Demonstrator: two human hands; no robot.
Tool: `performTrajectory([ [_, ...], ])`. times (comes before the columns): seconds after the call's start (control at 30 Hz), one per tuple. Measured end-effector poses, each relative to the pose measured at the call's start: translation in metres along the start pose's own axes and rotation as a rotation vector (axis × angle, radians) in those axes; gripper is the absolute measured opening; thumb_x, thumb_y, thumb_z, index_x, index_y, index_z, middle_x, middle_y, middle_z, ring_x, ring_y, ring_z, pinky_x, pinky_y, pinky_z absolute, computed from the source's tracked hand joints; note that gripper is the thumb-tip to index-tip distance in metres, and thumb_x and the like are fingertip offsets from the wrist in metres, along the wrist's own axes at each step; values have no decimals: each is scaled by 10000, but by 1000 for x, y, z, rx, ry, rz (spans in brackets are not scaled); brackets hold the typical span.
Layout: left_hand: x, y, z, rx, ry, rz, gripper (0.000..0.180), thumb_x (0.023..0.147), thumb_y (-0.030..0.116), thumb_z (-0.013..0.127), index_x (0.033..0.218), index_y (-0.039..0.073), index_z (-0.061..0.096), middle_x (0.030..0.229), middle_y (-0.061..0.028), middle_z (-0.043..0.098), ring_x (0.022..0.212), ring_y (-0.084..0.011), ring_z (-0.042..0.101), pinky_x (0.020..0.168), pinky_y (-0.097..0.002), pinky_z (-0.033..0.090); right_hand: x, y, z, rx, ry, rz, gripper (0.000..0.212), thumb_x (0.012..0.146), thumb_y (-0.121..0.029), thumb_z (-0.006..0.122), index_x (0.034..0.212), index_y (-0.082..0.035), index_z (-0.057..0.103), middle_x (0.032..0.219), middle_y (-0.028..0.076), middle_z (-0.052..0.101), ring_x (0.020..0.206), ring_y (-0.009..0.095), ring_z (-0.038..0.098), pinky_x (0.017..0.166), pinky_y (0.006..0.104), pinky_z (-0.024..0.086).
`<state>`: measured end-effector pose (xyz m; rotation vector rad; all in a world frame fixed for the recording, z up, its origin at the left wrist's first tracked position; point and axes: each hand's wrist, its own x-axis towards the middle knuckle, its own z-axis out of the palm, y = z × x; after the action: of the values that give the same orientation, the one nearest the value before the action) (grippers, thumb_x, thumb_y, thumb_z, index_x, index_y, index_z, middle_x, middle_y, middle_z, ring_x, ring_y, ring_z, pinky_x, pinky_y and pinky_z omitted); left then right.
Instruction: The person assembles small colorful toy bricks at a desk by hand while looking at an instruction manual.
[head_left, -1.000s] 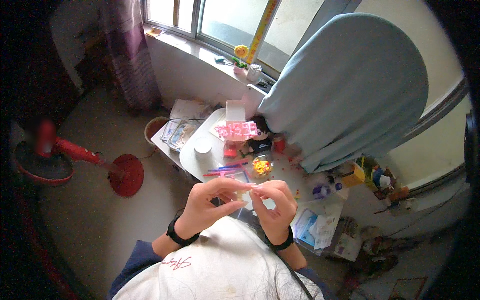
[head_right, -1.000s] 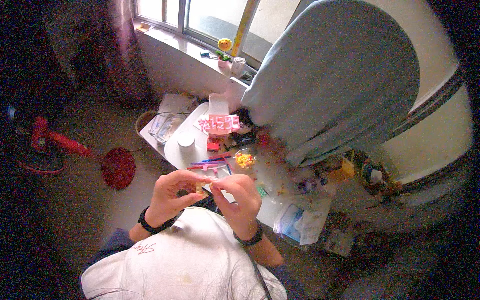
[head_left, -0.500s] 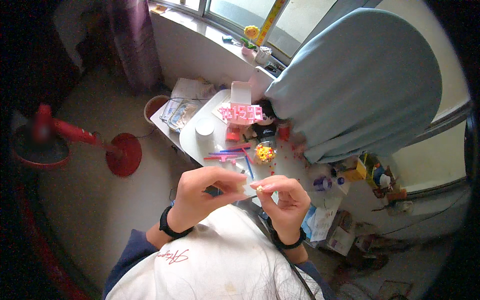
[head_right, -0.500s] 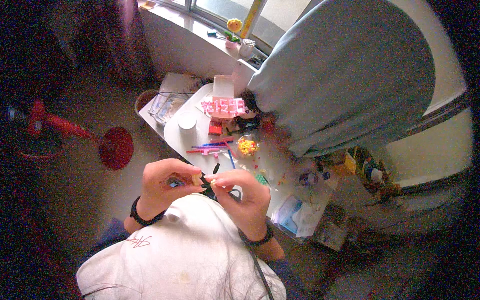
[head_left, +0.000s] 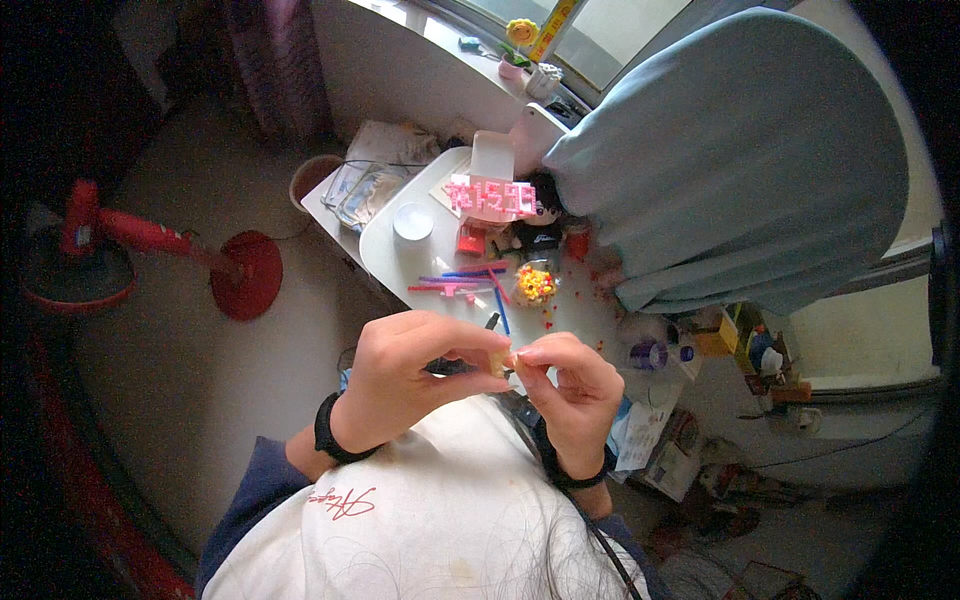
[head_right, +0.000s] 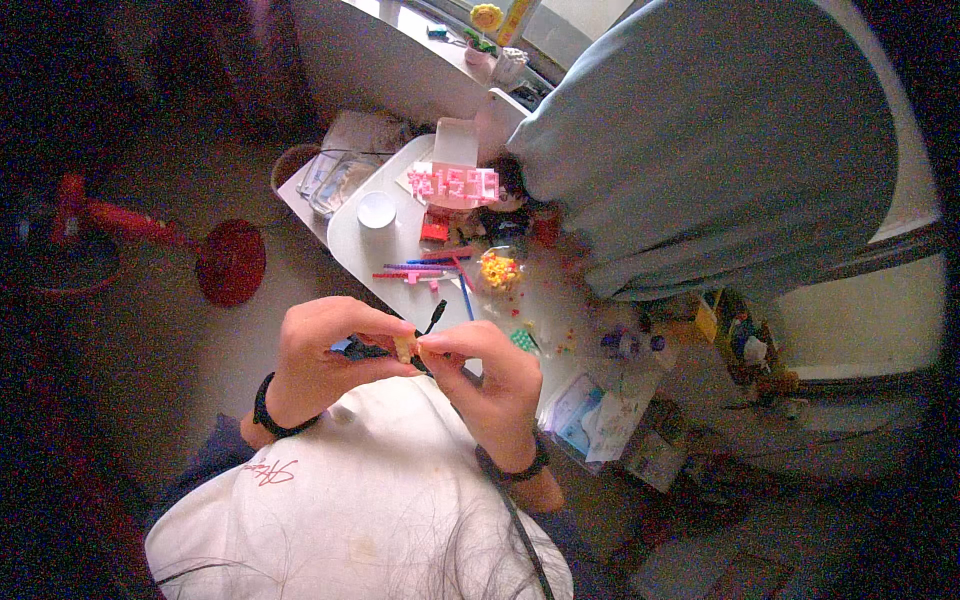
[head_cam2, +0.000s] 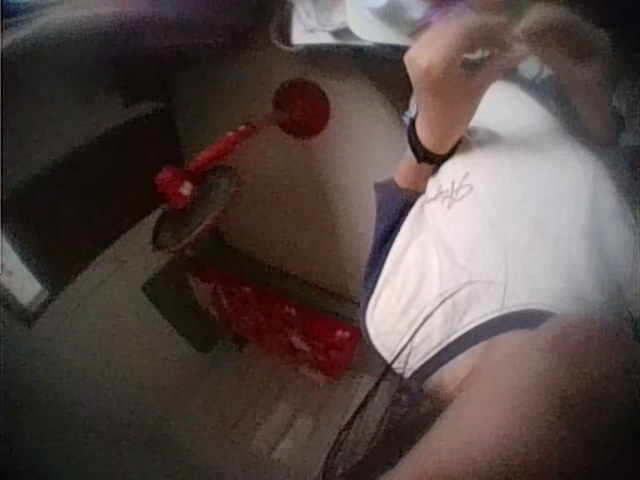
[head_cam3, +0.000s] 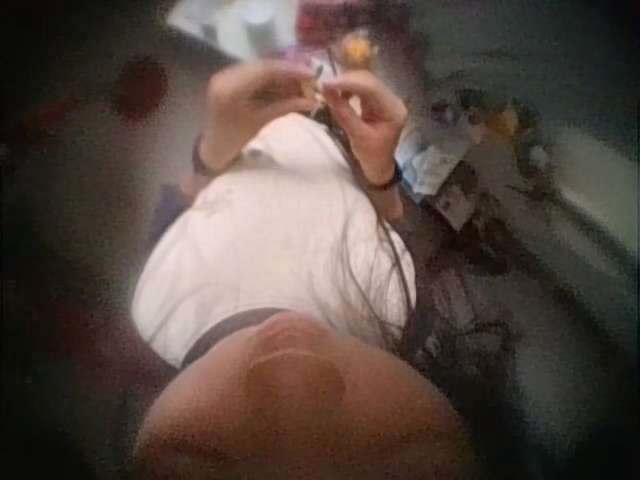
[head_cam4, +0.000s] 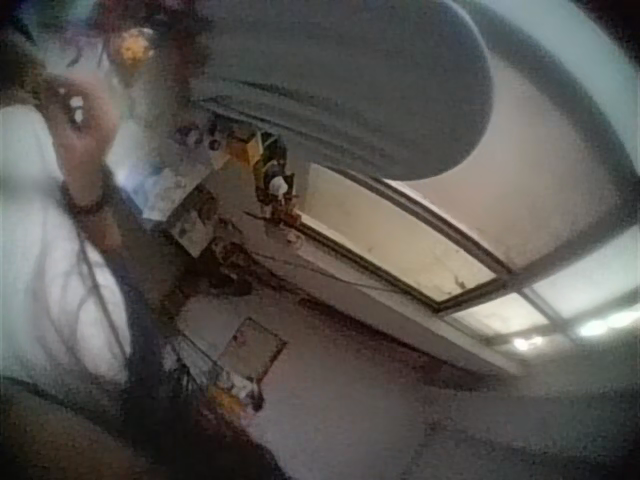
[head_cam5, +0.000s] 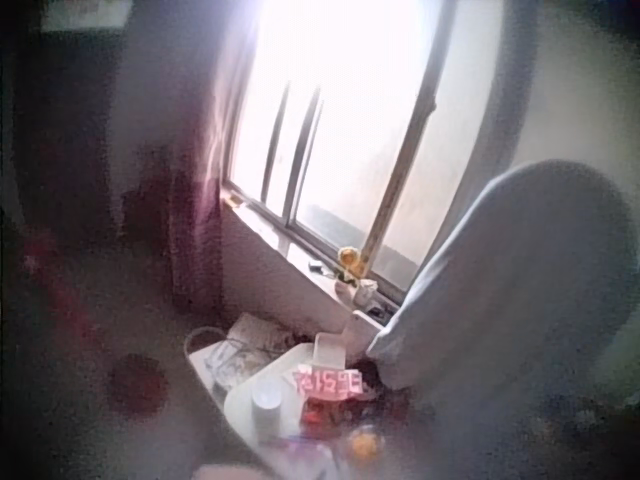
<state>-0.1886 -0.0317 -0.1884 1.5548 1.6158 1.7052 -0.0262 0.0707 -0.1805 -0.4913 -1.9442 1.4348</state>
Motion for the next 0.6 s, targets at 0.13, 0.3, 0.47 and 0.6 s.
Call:
performTrajectory([
  [0.13, 0, 2, -1, 14, -11, -7, 318, 675, 131, 822, 958, 59, 697, 750, -47, 683, 660, -155, 670, 603, -243, 522, 1, -5, 2, 4, 14, 125, 175, 792, 115, 658, 950, 41, 643, 917, 114, 664, 845, 174, 618, 760, 265, 483],
  [0.3, 1, 7, -4, 13, -21, -14, 317, 667, 128, 824, 950, 57, 699, 747, -48, 683, 665, -160, 673, 603, -244, 525, 2, 2, -1, -87, -6, -20, 191, 766, 77, 699, 941, 7, 667, 898, 103, 680, 807, 172, 638, 708, 268, 497],
  [0.47, -3, 2, -4, 59, -2, -18, 348, 607, 182, 868, 895, 72, 708, 742, -53, 680, 651, -180, 658, 597, -271, 503, 3, 3, 3, -103, -32, -76, 191, 747, 51, 727, 918, -15, 675, 886, 103, 689, 810, 210, 652, 715, 295, 504],
  [0.6, -6, 1, -2, 51, 2, -15, 354, 605, 180, 869, 901, 71, 709, 740, -53, 679, 656, -179, 658, 598, -269, 504, 1, 4, 5, -79, -20, -43, 190, 741, 48, 732, 911, -16, 675, 886, 105, 691, 813, 211, 654, 718, 300, 504],
])
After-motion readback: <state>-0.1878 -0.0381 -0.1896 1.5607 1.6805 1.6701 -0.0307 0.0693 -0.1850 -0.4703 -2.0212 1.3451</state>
